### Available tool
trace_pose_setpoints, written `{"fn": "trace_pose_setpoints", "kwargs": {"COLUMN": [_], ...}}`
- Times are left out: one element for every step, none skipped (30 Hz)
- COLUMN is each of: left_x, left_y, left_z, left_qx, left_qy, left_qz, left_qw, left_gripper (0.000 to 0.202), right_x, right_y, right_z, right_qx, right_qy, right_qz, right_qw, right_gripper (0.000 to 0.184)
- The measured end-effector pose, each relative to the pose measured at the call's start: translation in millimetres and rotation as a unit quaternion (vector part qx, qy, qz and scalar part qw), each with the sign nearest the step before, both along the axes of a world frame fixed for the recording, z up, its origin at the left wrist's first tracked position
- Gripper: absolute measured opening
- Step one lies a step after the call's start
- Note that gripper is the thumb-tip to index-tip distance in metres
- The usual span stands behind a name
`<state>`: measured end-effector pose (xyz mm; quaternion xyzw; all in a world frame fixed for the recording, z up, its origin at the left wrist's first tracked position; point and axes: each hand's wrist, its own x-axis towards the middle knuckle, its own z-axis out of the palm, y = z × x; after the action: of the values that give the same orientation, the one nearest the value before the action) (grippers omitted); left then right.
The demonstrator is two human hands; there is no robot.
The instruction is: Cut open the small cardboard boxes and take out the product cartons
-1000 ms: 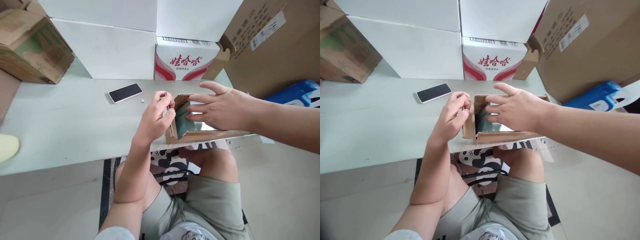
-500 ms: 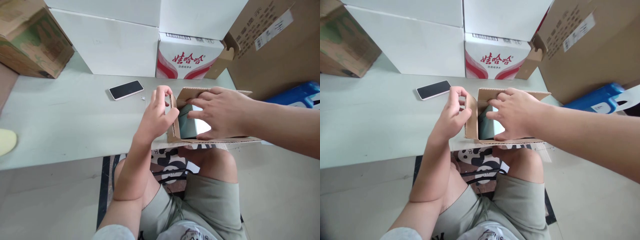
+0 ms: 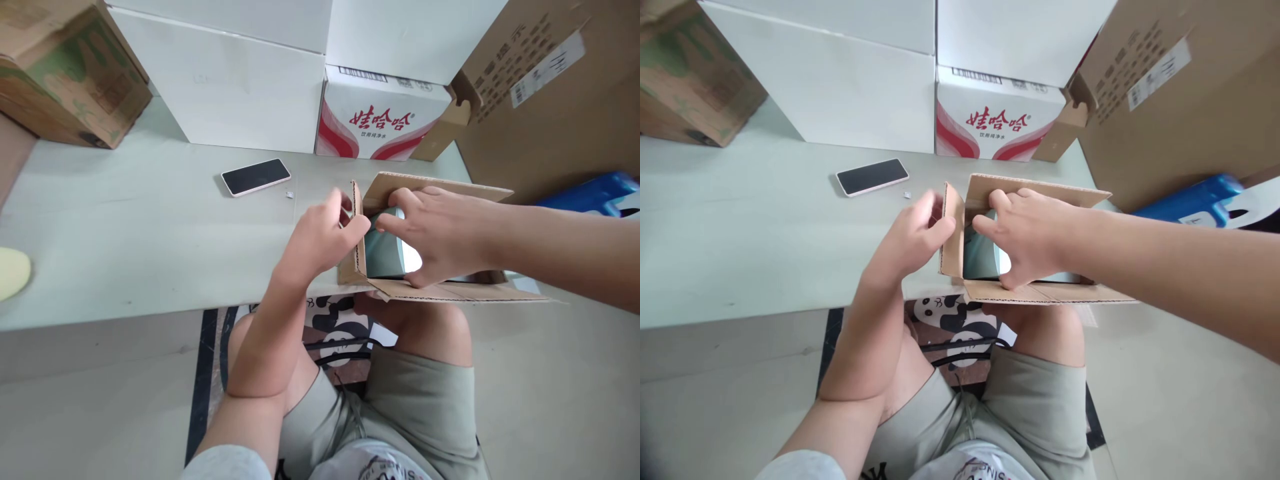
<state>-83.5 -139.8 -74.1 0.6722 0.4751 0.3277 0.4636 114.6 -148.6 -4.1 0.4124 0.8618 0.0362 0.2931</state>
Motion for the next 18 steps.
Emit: {"fn": "trace_pose_setpoints", "kwargs": {"left_x": [0, 0, 0, 0, 0, 0, -1, -1, -1, -2, -2, -2, -1, -1, -1, -1, -1, -1], "left_y": [-1, -1, -1, -1, -1, -1, -1, -1, -1, -1, -2, -3, -4, -5, -6, -7, -7, -7], "left_z": [2.0, 3.6, 4.8, 5.6, 6.0, 6.2, 6.2, 6.1, 6.1, 6.2, 6.5, 7.0, 7.7, 8.4, 9.0, 9.6, 10.0, 10.2], "left_qx": [-0.007, -0.009, -0.007, -0.001, 0.006, 0.013, 0.018, 0.022, 0.025, 0.028, 0.032, 0.035, 0.039, 0.045, 0.051, 0.056, 0.059, 0.061], "left_qy": [0.014, 0.025, 0.032, 0.034, 0.033, 0.033, 0.033, 0.033, 0.034, 0.037, 0.040, 0.042, 0.042, 0.040, 0.036, 0.029, 0.022, 0.016], "left_qz": [-0.011, -0.020, -0.024, -0.023, -0.018, -0.014, -0.010, -0.005, -0.001, 0.002, 0.004, 0.003, 0.001, 0.000, -0.001, -0.001, -0.002, -0.003], "left_qw": [1.000, 0.999, 0.999, 0.999, 0.999, 0.999, 0.999, 0.999, 0.999, 0.999, 0.999, 0.998, 0.998, 0.998, 0.998, 0.998, 0.998, 0.998], "left_gripper": [0.026, 0.035, 0.041, 0.044, 0.044, 0.043, 0.043, 0.042, 0.041, 0.040, 0.041, 0.041, 0.041, 0.041, 0.041, 0.041, 0.041, 0.041], "right_x": [2, 5, 8, 11, 15, 18, 22, 26, 31, 35, 40, 44, 48, 52, 56, 59, 61, 62], "right_y": [-1, -2, -3, -6, -8, -12, -16, -19, -23, -26, -28, -29, -29, -28, -27, -26, -25, -26], "right_z": [-1.0, -1.2, -0.4, 1.5, 4.5, 8.5, 13.1, 18.0, 22.6, 26.7, 30.1, 32.7, 34.4, 35.4, 35.8, 35.8, 35.5, 35.0], "right_qx": [0.004, 0.012, 0.020, 0.026, 0.029, 0.032, 0.036, 0.046, 0.060, 0.073, 0.083, 0.094, 0.108, 0.123, 0.138, 0.147, 0.150, 0.148], "right_qy": [0.009, 0.021, 0.035, 0.052, 0.070, 0.087, 0.098, 0.105, 0.110, 0.113, 0.119, 0.130, 0.147, 0.166, 0.183, 0.196, 0.203, 0.205], "right_qz": [-0.004, -0.005, -0.001, 0.005, 0.013, 0.018, 0.018, 0.016, 0.014, 0.018, 0.031, 0.049, 0.066, 0.079, 0.086, 0.088, 0.086, 0.083], "right_qw": [1.000, 1.000, 0.999, 0.998, 0.997, 0.996, 0.994, 0.993, 0.992, 0.991, 0.989, 0.986, 0.981, 0.975, 0.970, 0.965, 0.964, 0.964], "right_gripper": [0.072, 0.071, 0.070, 0.068, 0.067, 0.067, 0.067, 0.068, 0.069, 0.070, 0.068, 0.062, 0.054, 0.045, 0.037, 0.031, 0.029, 0.027]}}
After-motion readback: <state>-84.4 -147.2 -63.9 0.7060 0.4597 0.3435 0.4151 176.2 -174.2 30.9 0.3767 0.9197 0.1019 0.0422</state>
